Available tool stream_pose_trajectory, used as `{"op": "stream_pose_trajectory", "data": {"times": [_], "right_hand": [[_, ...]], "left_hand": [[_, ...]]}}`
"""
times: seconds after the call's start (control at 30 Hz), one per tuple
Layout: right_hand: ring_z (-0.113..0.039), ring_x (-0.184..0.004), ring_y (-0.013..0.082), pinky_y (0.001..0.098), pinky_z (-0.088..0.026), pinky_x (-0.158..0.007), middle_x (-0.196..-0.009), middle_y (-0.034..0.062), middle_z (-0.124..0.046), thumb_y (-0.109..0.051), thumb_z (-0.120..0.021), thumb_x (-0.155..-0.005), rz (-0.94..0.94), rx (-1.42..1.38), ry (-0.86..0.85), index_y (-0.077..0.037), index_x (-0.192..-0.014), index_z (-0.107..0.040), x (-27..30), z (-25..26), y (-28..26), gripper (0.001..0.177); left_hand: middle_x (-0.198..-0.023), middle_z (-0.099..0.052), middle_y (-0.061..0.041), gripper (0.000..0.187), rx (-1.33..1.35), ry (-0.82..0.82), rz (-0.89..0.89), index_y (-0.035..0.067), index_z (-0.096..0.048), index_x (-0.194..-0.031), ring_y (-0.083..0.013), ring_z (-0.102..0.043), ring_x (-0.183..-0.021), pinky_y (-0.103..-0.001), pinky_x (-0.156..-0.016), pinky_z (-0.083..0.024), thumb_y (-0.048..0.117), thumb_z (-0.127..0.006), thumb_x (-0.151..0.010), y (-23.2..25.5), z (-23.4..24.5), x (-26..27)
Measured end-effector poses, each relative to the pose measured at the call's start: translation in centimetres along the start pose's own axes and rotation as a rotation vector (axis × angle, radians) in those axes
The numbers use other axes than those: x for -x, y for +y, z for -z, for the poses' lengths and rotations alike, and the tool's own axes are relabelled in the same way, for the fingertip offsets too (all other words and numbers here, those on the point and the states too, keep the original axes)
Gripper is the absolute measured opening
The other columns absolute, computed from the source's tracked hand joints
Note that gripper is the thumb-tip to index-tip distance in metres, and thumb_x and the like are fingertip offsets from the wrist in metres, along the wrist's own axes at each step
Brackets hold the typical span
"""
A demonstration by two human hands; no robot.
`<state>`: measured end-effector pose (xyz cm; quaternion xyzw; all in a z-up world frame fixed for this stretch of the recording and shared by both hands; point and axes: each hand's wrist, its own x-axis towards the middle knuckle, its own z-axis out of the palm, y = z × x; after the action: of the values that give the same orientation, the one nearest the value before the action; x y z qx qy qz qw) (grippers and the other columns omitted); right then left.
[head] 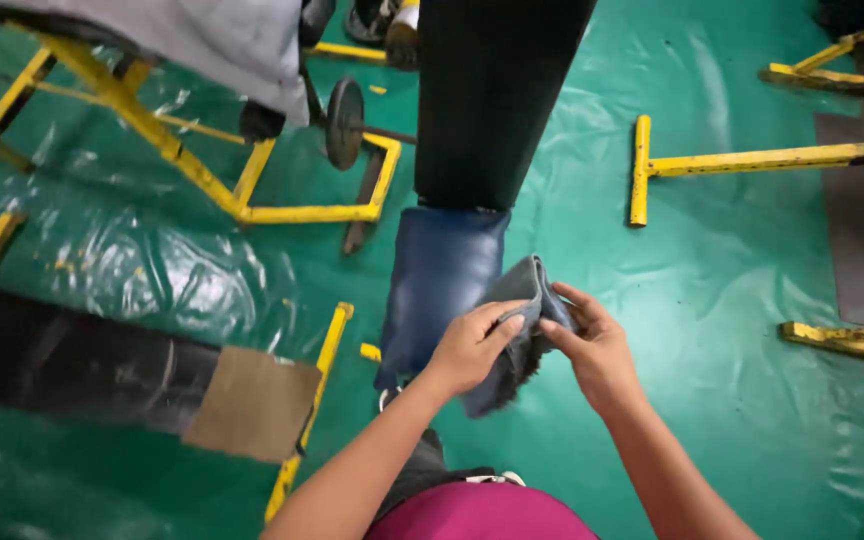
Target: Cleaning and wiping down various gym weight machines and equipment with a blue cloth.
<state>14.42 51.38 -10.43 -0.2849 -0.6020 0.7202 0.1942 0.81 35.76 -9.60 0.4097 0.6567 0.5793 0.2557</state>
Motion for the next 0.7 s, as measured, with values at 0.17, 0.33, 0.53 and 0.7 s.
{"op": "stream_pose_trajectory", "data": {"times": [0.17, 0.33, 0.53, 0.7], "right_hand": [[-0.069, -0.099, 0.0158, 0.0303, -0.055, -0.09, -0.112, 0.0135, -0.072, 0.001, -0.072, -0.088, 0.046, 0.081, 0.069, -0.001, -0.144, -0.057, -3.7, -1.9, -0.5, 0.058], [-0.068, -0.093, 0.0137, 0.0281, -0.054, -0.081, -0.104, 0.0137, -0.073, 0.001, -0.072, -0.087, 0.055, 0.272, 0.204, -0.006, -0.142, -0.055, -6.0, -3.1, -1.6, 0.059], [-0.066, -0.084, 0.0082, 0.0255, -0.055, -0.076, -0.098, 0.009, -0.077, -0.003, -0.071, -0.092, 0.153, 0.544, 0.151, -0.009, -0.139, -0.057, -7.9, -4.3, -3.4, 0.05], [-0.063, -0.083, 0.0085, 0.0272, -0.055, -0.074, -0.098, 0.0094, -0.078, -0.001, -0.071, -0.091, 0.032, 0.593, -0.06, -0.015, -0.144, -0.055, -10.1, -3.4, -5.3, 0.057]], "left_hand": [[-0.11, -0.076, -0.018, 0.035, 0.041, 0.054, 0.091, 0.005, -0.07, -0.127, -0.0318, -0.073, -0.1, -0.037, -0.084, -0.057, 0.028, -0.062, -0.101, -2.2, 4.6, -3.8], [-0.101, -0.077, -0.015, 0.031, 0.063, 0.055, 0.289, 0.012, -0.071, -0.122, -0.03, -0.076, -0.084, -0.036, -0.073, -0.06, 0.019, -0.067, -0.092, -2.1, 7.9, -7.1], [-0.105, -0.073, -0.013, 0.034, -0.074, 0.053, 0.107, 0.018, -0.064, -0.127, -0.0293, -0.074, -0.089, -0.037, -0.078, -0.057, 0.012, -0.063, -0.094, -2.3, 7.6, -9.0], [-0.099, -0.065, -0.009, 0.041, -0.22, 0.022, -0.01, 0.023, -0.072, -0.127, -0.0296, -0.07, -0.087, -0.038, -0.078, -0.057, 0.005, -0.054, -0.095, -1.7, 6.6, -10.5]]}}
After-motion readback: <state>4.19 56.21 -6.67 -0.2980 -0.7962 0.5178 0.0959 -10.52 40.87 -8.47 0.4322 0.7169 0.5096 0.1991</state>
